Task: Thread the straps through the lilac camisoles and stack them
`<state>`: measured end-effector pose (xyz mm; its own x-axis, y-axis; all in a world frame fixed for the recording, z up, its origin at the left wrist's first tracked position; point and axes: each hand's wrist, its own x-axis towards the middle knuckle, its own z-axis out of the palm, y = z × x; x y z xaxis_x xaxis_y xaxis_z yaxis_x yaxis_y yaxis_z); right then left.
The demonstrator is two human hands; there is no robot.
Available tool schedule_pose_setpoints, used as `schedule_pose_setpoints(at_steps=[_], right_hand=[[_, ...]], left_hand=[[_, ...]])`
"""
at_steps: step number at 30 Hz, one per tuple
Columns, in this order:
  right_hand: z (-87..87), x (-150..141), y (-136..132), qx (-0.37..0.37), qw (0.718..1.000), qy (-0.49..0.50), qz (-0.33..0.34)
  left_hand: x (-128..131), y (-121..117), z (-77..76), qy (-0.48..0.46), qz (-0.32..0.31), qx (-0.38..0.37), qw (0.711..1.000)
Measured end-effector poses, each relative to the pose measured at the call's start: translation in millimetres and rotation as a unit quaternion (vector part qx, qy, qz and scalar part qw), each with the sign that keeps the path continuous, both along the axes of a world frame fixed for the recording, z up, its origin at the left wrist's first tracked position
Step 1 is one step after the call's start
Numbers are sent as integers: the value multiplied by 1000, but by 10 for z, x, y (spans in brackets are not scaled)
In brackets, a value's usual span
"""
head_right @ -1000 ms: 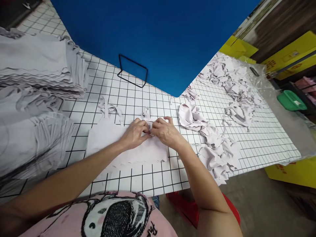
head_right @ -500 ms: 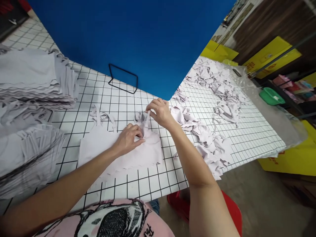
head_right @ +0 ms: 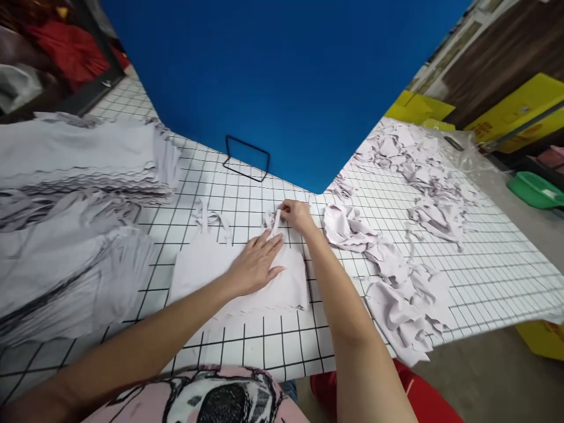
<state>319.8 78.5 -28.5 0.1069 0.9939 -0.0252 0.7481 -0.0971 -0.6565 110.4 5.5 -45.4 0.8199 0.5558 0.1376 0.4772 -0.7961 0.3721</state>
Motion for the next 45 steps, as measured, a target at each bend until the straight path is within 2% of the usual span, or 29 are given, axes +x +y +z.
schedule_pose_setpoints(at_steps=[3, 6, 8, 11, 13, 15, 17, 19, 24, 28, 35, 39, 42, 45], right_hand=[[158, 96, -76, -27, 999, 10, 19], [394, 35, -193, -1, 999, -30, -27], [546, -157, -256, 38, 997, -26, -54], [665, -674, -262, 39, 998, 45, -11], [643, -1100, -194, -3, 996, 74, 47], [557, -1501, -93, -47, 994, 74, 65], [443, -1811, 12, -84, 994, 62, 27], [335, -1995, 106, -102, 993, 56, -14], [224, -2057, 332, -124, 988, 94, -19], [282, -2047, 483, -141, 984, 112, -8], [340, -2204, 611, -174, 984, 46, -3], [350, -2247, 707, -192, 978, 76, 0], [440, -2238, 811, -174, 977, 125, -6], [624, -2189, 915, -131, 974, 186, -7]], left_hand=[[19, 10, 48, 20, -4, -19, 1000], [-34, 15, 208, 11, 0, -54, 998], [-166, 8, 344, -12, 19, -58, 998], [-519, -1, 459, -50, 52, -3, 997], [-796, 10, 426, -57, 83, 39, 994], [-1030, 31, 325, -47, 116, 57, 991], [-1181, 48, 206, -33, 127, 61, 989], [-1244, 57, 112, -23, 123, 65, 990], [-1222, 64, 3, -8, 117, 87, 989], [-1213, 73, -42, -2, 123, 97, 988], [-1224, 82, -20, -3, 115, 89, 989], [-1216, 84, -26, -6, 116, 87, 989], [-1213, 84, -47, -5, 117, 86, 989], [-1215, 86, -58, -3, 115, 77, 990]])
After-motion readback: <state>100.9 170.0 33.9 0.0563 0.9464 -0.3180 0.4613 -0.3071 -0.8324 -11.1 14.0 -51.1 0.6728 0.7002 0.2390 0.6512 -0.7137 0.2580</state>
